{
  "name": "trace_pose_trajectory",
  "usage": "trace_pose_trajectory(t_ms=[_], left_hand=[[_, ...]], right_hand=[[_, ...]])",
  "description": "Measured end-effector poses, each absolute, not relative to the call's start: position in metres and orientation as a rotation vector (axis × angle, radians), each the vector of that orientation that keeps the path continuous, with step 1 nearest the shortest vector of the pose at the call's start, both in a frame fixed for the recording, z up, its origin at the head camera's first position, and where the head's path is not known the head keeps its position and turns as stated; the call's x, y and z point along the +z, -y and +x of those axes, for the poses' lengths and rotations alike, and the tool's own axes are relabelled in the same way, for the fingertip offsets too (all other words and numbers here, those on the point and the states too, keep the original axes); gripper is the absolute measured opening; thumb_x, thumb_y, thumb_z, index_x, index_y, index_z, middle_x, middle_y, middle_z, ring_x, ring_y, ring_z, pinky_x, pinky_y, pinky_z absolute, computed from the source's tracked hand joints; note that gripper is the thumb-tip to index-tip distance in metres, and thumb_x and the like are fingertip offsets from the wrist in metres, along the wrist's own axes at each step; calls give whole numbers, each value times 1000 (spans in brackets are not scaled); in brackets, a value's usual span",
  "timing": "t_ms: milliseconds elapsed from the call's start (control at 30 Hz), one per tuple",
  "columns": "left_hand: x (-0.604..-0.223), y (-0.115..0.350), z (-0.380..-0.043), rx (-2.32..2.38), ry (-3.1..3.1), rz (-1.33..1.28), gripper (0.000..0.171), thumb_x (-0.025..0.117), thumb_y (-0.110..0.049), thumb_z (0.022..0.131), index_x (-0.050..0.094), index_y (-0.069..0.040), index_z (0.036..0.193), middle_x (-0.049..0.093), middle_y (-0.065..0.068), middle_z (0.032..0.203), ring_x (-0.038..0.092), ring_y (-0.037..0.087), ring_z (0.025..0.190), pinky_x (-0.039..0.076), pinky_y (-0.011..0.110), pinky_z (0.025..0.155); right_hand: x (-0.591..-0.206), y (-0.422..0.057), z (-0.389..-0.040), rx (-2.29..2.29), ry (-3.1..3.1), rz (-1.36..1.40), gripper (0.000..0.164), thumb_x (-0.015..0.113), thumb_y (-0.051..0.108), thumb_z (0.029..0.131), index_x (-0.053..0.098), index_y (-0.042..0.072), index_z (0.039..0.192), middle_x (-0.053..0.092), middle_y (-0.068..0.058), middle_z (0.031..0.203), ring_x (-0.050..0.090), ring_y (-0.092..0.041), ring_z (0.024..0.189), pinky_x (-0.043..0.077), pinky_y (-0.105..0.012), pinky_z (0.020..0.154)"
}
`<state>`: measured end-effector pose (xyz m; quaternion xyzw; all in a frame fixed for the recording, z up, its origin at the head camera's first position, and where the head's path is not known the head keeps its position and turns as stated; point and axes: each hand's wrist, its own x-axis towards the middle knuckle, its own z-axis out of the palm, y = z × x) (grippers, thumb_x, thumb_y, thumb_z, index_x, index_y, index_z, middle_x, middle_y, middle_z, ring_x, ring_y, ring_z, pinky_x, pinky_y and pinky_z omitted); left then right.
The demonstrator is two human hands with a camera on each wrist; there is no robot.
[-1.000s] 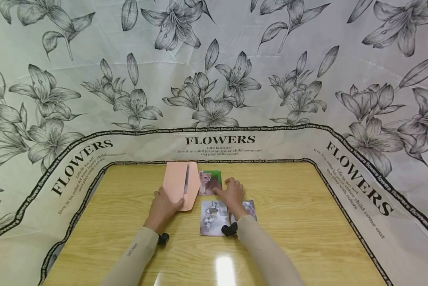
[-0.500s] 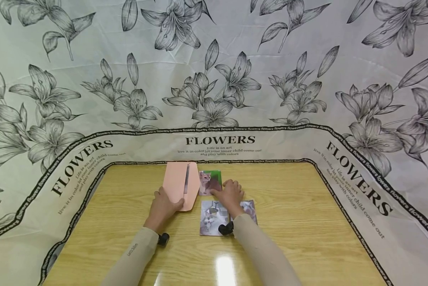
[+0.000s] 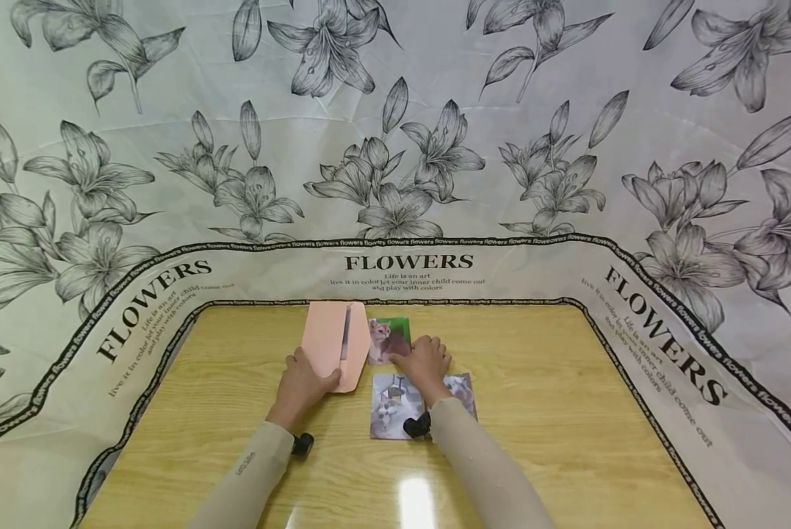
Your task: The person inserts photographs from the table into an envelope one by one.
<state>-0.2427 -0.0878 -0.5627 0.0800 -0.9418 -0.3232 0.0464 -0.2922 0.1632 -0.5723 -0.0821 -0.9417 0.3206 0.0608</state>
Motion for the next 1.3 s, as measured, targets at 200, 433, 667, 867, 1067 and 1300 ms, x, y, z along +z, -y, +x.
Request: trace_pose_trajectory(t_ms=[200, 433, 667, 867, 1067, 1300], left_hand=[[-563, 88, -241, -991, 2885, 246, 108, 84, -49, 84, 31, 15, 153, 49, 37, 132, 62, 53, 110, 56, 61, 92], [-562, 87, -242, -1000, 2871, 249, 108, 84, -50, 84, 31, 15, 153, 49, 37, 132, 62, 53, 110, 56, 60, 94], [-562, 88, -244, -985, 2869, 226, 107, 83, -51, 85, 32, 15, 152, 50, 37, 130, 63, 52, 107, 56, 59, 93], [-563, 89, -244, -983, 2870, 232, 106, 83, -51, 85, 33, 15, 151, 50, 36, 129, 64, 50, 105, 57, 58, 92], [-562, 88, -243, -1005, 2885, 256, 108, 84, -51, 85, 32, 15, 153, 49, 37, 133, 63, 50, 109, 56, 59, 95], [-561, 87, -245, -995, 2886, 256, 107, 84, -51, 85, 32, 14, 153, 49, 37, 134, 62, 52, 110, 56, 59, 94]], right_hand=[[-581, -161, -293, 1007, 2804, -219, 60, 93, 44, 81, 58, 4, 108, 55, -15, 105, 50, -38, 102, 35, -56, 99], [-571, -158, -289, 1063, 2772, -179, 60, 93, 39, 83, 54, 6, 115, 67, -15, 98, 61, -40, 98, 38, -58, 99], [-564, -163, -291, 1069, 2835, -202, 46, 81, 29, 93, 60, 6, 127, 76, -15, 104, 67, -31, 80, 49, -45, 72], [-558, -170, -294, 1182, 2861, -199, 40, 67, 24, 102, 66, 2, 136, 76, -17, 111, 70, -27, 84, 52, -39, 67], [-557, -175, -295, 1457, 2819, -185, 39, 68, 17, 103, 66, -4, 136, 74, -23, 122, 70, -26, 91, 54, -35, 72], [-554, -177, -296, 1654, 2726, -200, 39, 69, 10, 103, 64, -4, 139, 74, -20, 104, 60, -16, 72, 47, -27, 61]])
